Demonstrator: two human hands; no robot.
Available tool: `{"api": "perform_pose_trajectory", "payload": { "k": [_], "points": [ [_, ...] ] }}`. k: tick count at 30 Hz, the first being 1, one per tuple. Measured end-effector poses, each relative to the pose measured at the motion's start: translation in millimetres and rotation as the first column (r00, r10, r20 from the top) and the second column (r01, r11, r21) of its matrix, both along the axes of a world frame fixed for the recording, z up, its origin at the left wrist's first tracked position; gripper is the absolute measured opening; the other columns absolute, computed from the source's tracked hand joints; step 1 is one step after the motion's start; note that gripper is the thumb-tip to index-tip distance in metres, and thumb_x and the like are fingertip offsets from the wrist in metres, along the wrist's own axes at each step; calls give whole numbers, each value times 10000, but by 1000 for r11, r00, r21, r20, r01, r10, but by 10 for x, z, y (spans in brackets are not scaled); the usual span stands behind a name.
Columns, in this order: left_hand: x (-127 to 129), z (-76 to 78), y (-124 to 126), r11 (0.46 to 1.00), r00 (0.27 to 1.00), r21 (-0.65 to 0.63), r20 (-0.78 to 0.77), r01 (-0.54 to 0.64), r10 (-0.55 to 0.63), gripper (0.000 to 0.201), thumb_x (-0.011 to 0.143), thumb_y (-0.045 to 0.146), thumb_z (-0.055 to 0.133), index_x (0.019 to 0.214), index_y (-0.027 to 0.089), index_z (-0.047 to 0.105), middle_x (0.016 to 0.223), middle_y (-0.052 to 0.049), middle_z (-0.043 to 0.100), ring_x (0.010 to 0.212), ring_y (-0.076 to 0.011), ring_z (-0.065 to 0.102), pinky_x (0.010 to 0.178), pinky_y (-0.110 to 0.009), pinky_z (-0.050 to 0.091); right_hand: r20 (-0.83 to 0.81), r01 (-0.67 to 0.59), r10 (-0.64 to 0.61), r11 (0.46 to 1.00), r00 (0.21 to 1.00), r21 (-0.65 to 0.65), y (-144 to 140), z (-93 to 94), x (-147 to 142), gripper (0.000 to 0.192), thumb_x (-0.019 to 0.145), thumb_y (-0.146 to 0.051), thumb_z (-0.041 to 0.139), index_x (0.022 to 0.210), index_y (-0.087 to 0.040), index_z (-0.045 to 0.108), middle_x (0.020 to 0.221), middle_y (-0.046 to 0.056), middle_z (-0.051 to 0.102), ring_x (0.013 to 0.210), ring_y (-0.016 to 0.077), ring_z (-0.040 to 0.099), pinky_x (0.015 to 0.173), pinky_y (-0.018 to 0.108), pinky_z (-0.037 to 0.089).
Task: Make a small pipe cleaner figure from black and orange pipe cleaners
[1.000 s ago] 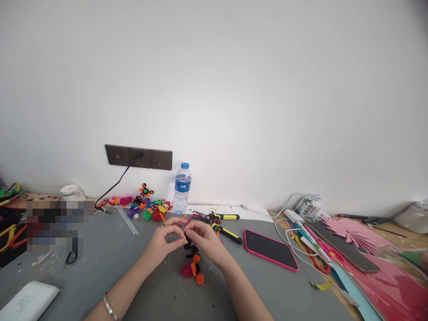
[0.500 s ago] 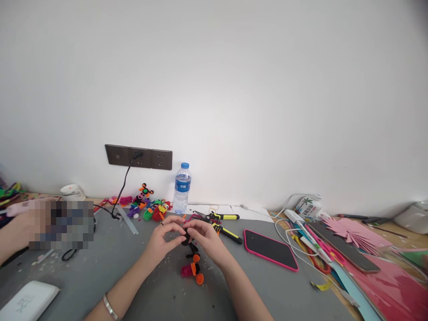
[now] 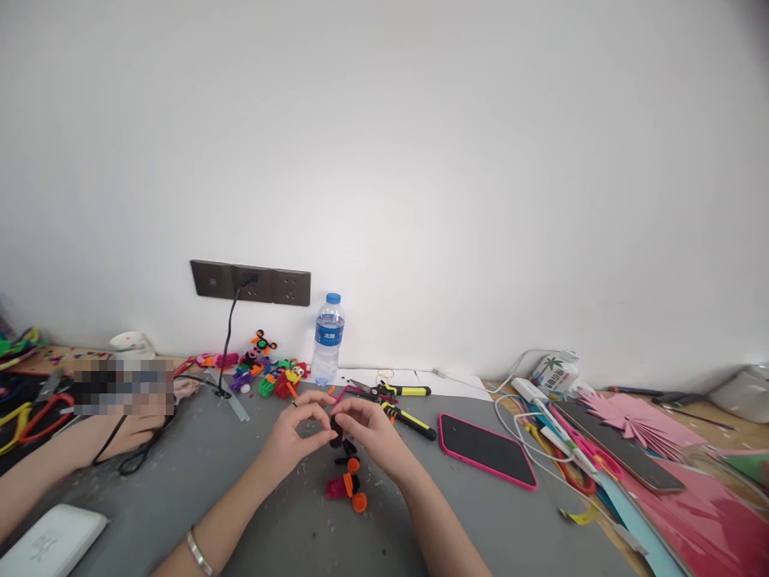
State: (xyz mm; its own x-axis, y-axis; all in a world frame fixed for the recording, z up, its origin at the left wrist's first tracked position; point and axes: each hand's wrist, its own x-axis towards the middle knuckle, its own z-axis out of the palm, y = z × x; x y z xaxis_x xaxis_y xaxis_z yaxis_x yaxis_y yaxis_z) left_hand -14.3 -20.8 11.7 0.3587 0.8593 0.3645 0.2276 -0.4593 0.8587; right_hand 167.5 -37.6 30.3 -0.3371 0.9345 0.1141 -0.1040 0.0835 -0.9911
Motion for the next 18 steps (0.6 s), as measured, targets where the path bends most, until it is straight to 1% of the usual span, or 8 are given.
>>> {"api": "perform_pose_trajectory", "payload": {
  "k": [3,5,7,10,11,14,18],
  "points": [
    [1,11,4,1000,1000,-23,12,2,-1,153,772,284,677,663,197,615,1092,-96,625,1085,-257,599,965,-405,455,-10,16,-16,1000,1000,2,2,1,18,307,787,-480,683,846,-179,668,781,2,607,639,121,530,646,267,444],
    [-3,8,12,999,999,-53,50,-6,9,172,775,314,669,674,193,600,1092,-101,617,1091,-256,593,947,-391,466,-15,49,-48,999,999,16,8,7,37,306,790,-481,683,865,-184,667,785,3,606,654,130,544,659,273,452],
    [-9,5,21,995,992,-101,118,-24,36,226,772,350,669,662,195,546,1055,-96,615,1079,-250,591,911,-371,490,-21,94,-93,995,995,35,21,8,56,306,797,-483,677,881,-190,665,786,9,609,687,145,561,681,283,458],
    [-16,13,29,982,968,-178,229,-57,98,333,762,388,670,629,211,421,930,-64,603,996,-225,605,850,-341,517,-50,183,-181,982,982,36,55,-4,84,330,779,-509,687,869,-193,663,788,21,622,719,165,568,704,303,472],
    [-17,22,29,978,961,-197,251,-65,114,352,752,391,678,625,214,403,895,-54,595,965,-219,607,835,-334,520,-59,215,-213,976,975,29,67,-11,92,345,765,-522,694,864,-193,663,791,24,626,718,168,567,707,309,478],
    [-5,68,15,968,954,-244,268,-66,132,337,706,388,716,619,207,446,856,-45,585,897,-212,602,793,-317,516,-56,283,-282,959,958,4,93,-28,114,390,726,-559,711,849,-192,665,768,23,626,690,167,559,698,314,483],
    [31,138,-26,944,942,-327,297,-52,155,312,669,397,749,598,192,525,826,-51,592,853,-216,587,737,-295,500,-53,312,-312,950,948,-8,96,-31,130,402,715,-573,710,834,-191,672,728,13,612,645,155,539,673,300,472]
  ]
}}
